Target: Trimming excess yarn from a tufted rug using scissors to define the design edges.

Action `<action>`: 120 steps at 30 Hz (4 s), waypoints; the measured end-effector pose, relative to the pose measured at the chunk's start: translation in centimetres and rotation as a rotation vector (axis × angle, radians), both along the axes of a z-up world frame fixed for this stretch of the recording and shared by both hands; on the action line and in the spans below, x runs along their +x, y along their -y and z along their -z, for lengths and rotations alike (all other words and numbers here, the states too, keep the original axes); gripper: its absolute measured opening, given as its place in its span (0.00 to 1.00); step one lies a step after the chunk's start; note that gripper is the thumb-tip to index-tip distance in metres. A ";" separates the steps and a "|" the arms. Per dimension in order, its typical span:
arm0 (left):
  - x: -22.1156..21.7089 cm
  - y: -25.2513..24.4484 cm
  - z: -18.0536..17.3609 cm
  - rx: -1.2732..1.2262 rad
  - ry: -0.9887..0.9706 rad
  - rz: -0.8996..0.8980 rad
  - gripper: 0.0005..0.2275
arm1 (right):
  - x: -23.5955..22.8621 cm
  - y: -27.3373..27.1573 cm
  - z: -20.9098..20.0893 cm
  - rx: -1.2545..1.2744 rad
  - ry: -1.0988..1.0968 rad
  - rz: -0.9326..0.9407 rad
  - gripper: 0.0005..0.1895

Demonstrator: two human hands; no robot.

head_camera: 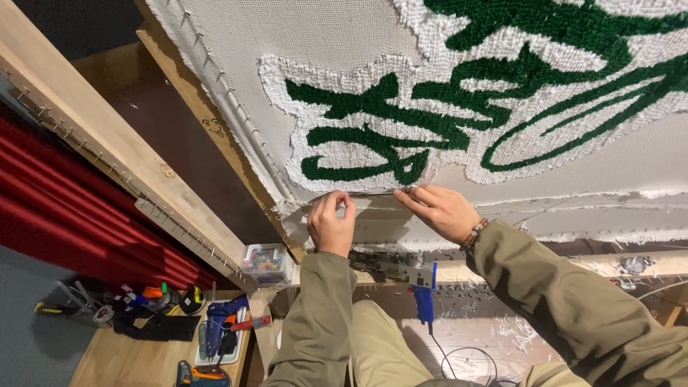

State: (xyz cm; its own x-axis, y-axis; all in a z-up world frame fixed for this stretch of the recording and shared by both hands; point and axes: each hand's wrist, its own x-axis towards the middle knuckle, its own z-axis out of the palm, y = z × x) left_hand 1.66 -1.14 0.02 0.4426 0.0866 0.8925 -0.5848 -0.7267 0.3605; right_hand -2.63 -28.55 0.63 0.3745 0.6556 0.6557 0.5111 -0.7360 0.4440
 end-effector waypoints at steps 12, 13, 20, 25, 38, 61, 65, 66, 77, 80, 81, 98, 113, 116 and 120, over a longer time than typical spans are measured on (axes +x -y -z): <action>-0.1 -0.6 0.7 -0.065 -0.016 0.099 0.07 | -0.8 0.7 0.0 0.038 -0.019 0.029 0.16; -0.5 -0.9 0.6 -0.064 -0.016 0.100 0.07 | -0.9 1.0 0.2 0.039 -0.018 0.030 0.16; -2.0 -1.5 2.4 -0.020 -0.139 0.288 0.04 | -1.9 3.5 1.5 0.039 -0.065 0.072 0.18; -3.6 1.9 6.7 0.001 -0.189 0.395 0.05 | -3.5 5.6 1.6 0.068 -0.104 0.099 0.18; -14.8 13.0 2.1 0.158 -0.659 0.991 0.10 | -9.2 10.1 -1.4 0.078 -0.065 0.182 0.16; -4.1 7.0 -0.1 -0.208 -0.382 0.421 0.07 | -10.3 10.4 1.3 0.222 -0.092 0.180 0.15; -4.2 8.5 0.2 -0.345 -0.710 0.461 0.09 | -10.1 10.0 1.3 0.235 -0.108 0.171 0.16; -4.0 8.9 0.7 -0.429 -0.830 0.510 0.09 | -10.0 10.0 1.3 0.241 -0.112 0.154 0.16; -4.5 8.8 -1.8 -0.698 -0.697 0.480 0.08 | -9.7 9.4 0.2 0.265 -0.079 0.158 0.16; -4.0 8.3 -2.4 -0.716 -0.573 0.414 0.08 | -9.7 9.0 0.1 0.273 -0.074 0.146 0.16; -3.8 8.1 -2.5 -0.717 -0.507 0.376 0.08 | -9.8 8.8 0.1 0.279 -0.076 0.142 0.16; -4.5 12.4 -4.6 -0.399 -0.248 0.473 0.06 | -9.5 10.3 -1.3 0.352 0.054 0.185 0.17; -3.3 14.3 -4.9 -0.280 -0.174 0.358 0.03 | -8.3 10.4 -2.6 0.330 0.119 0.131 0.15; -3.3 14.5 -5.0 -0.269 -0.174 0.352 0.03 | -8.0 10.8 -2.5 0.306 0.111 0.124 0.15; -3.1 14.6 -4.9 -0.273 -0.170 0.340 0.04 | -6.8 11.8 -1.7 0.280 0.107 0.100 0.14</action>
